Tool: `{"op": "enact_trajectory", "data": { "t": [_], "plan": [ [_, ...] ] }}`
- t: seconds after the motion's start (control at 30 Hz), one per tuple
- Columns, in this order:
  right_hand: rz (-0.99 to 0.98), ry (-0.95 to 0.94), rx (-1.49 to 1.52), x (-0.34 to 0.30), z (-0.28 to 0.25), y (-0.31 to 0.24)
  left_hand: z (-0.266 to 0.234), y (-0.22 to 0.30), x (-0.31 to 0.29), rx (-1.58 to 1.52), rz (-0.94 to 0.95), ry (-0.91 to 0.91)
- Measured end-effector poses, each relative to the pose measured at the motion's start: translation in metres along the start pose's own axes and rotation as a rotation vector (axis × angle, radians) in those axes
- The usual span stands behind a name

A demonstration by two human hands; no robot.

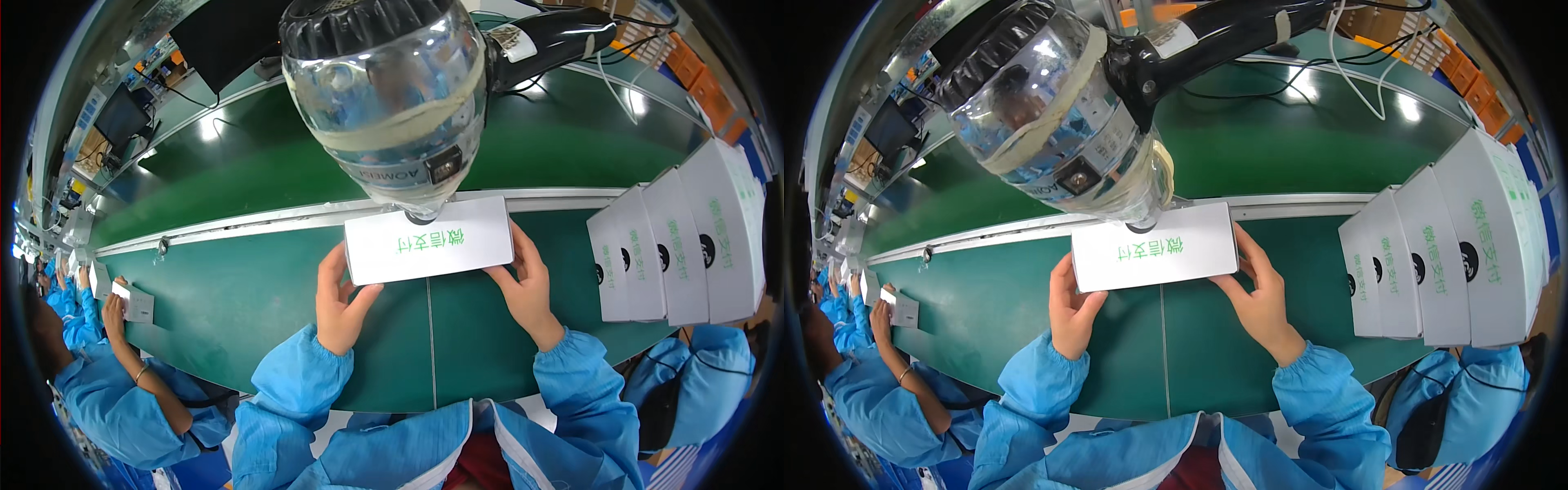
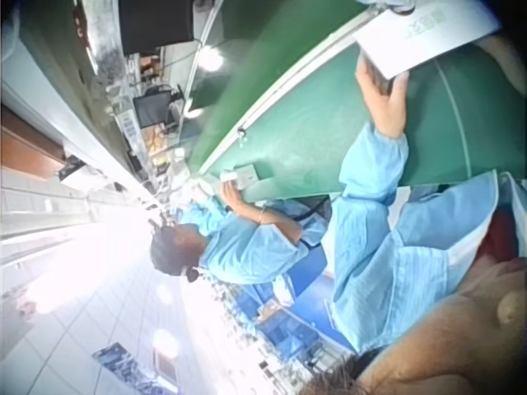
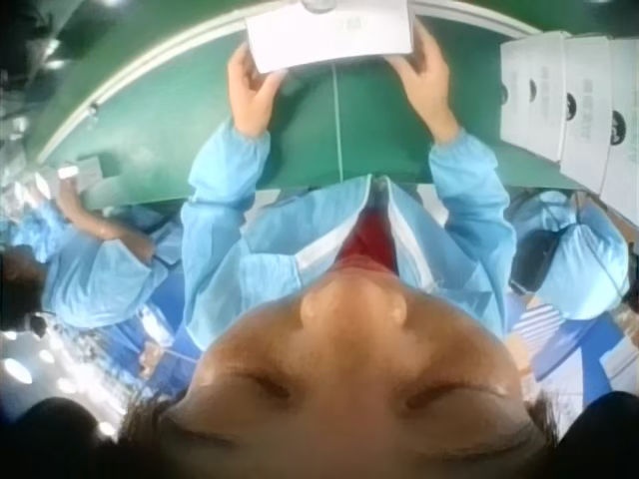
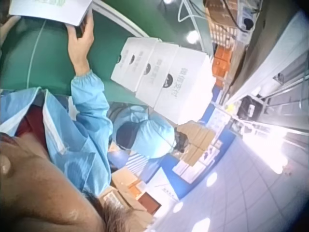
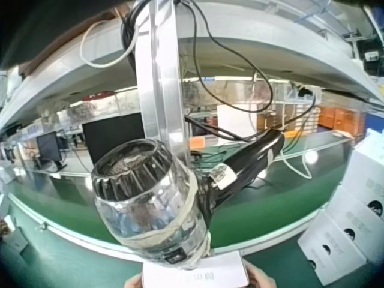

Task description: The worker is inspecting and organizing small electronic device boxes on an assembly line conveyor belt.

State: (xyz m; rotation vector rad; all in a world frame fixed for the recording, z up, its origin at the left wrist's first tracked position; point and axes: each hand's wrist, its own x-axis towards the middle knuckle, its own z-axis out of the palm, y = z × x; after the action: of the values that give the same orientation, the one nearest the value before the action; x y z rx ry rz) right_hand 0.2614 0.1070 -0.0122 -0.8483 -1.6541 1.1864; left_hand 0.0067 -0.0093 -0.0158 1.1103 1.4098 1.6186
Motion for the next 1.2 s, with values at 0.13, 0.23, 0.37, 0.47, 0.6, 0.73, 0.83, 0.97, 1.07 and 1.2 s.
{"op": "enact_trajectory", "data": {
  "t": [0.13,0.23,0.37,0.47,0.6,0.73,0.83,0.97,1.07,1.2],
  "plan": [
    [0.02,-0.008,0.025,-0.0018,-0.0004,0.0012,0.0002,-0.0011,0.0001,0.014,0.006,0.007],
    [0.012,-0.014,0.039,-0.0023,0.0005,0.0018,0.0003,-0.0002,0.0011,0.003,0.016,0.006],
    [-0.007,-0.021,0.048,-0.0001,-0.0004,0.0,0.0009,-0.001,0.0014,0.001,0.017,0.013],
    [0.0,-0.016,0.041,-0.0007,-0.0011,-0.0017,0.0011,-0.0022,0.0022,0.0,0.044,0.01],
    [0.021,-0.008,0.055,-0.0031,-0.0029,-0.0021,-0.0003,-0.0023,0.0014,-0.005,0.06,-0.006],
    [0.003,0.002,0.057,-0.0038,-0.0016,-0.0033,0.0006,-0.0006,0.0021,-0.005,0.033,0.0],
    [-0.005,0.012,0.055,-0.002,-0.0006,-0.002,0.0016,0.0015,0.0032,0.003,0.019,0.012],
    [-0.014,0.021,0.03,-0.0021,-0.0015,0.001,0.0033,0.0032,0.0039,-0.005,0.015,0.016],
    [-0.017,0.021,0.033,-0.0009,-0.0014,-0.002,0.0041,0.0056,0.0038,-0.011,0.026,0.032],
    [-0.023,0.032,0.014,-0.0008,-0.001,0.0005,0.0033,0.0034,0.0046,0.002,0.03,0.036]
  ]
}}
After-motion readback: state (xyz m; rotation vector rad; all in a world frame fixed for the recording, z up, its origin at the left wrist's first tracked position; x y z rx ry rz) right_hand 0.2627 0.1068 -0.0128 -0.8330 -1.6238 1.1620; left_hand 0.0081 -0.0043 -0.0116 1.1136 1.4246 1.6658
